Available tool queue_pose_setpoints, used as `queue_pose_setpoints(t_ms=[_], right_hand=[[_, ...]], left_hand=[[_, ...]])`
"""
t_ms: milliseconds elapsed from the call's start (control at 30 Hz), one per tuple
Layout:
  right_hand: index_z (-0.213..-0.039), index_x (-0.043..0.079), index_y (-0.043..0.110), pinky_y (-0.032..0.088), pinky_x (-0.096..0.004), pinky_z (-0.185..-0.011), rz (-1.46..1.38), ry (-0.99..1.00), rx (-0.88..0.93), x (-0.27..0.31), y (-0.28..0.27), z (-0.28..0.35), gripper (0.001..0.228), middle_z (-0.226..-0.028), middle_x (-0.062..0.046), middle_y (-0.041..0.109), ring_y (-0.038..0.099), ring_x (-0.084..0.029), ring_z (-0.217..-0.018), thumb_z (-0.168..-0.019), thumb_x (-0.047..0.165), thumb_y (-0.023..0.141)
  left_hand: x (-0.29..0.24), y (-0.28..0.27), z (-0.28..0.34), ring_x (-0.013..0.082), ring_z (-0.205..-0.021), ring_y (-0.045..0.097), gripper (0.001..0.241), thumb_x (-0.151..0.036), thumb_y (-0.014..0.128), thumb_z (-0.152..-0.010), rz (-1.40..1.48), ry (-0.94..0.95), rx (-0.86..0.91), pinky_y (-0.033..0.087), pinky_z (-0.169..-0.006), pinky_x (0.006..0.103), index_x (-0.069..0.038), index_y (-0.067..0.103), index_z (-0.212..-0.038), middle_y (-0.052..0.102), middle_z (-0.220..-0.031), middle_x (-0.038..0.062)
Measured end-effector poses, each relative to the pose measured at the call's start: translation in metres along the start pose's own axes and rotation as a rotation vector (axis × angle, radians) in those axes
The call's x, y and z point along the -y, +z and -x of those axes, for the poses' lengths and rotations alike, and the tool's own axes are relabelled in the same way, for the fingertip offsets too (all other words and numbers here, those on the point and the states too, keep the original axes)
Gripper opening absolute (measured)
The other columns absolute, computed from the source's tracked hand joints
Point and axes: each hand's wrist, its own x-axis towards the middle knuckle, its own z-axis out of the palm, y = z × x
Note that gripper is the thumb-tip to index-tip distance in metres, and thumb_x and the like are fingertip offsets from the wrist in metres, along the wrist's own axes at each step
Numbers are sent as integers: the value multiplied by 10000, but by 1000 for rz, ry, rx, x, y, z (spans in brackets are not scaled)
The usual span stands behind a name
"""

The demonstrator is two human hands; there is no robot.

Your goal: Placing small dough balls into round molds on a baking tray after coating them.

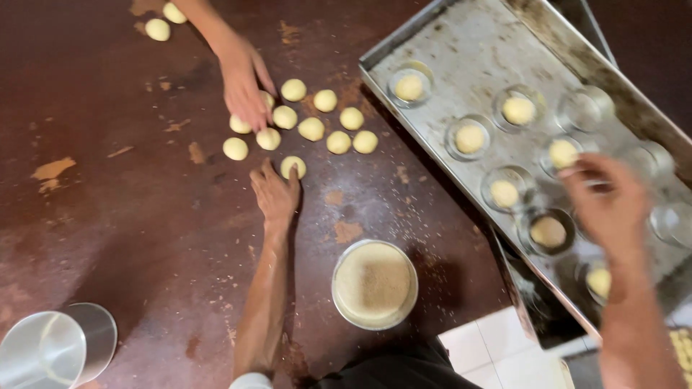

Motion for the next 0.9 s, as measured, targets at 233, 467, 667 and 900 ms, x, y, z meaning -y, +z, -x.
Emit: queue_pose_setpoints(t_ms=[233, 467, 667, 900], right_hand=[[-1113, 219, 794, 573, -396, -924, -271, 293, 183, 98, 82, 110, 299, -987, -87, 781, 734, -268, -997, -818, 203, 839], [-1440, 63, 560, 515, -430, -975, -793, 402, 430, 150, 151, 185, 537, -1325, -257, 627, 577, -318, -1194, -912, 57, 659], [-1252, 50, 739, 573, -441, -909, -453, 185, 617, 153, 153, 175, 440, -1209, -218, 741, 692, -323, -1087, -821, 123, 791], [-786, 87, 745, 589, -380, -659, 143, -558, 984, 139, 203, 162, 68, -785, -92, 737, 744, -304, -778, -823, 75, 689]], left_hand=[[-51, -51, 59, 295, -861, 721, 421, -268, 876, -703, 401, -149, 251, 520, -800, 406, -189, 646, -1046, 742, -898, 68], [-75, -119, 207, 214, -946, 715, 573, -116, 927, -713, 1043, -51, 611, 601, -789, 346, -78, 715, -1244, 747, -1094, 144], [-34, -171, 220, 437, -1171, 628, 596, -87, 759, -858, 899, -18, 368, 527, -1008, 527, -10, 573, -1419, 610, -1340, 298], [18, -176, 240, 281, -1090, 695, 392, -95, 706, -933, 906, -315, 284, 572, -935, 360, 6, 661, -1310, 708, -1186, 238]])
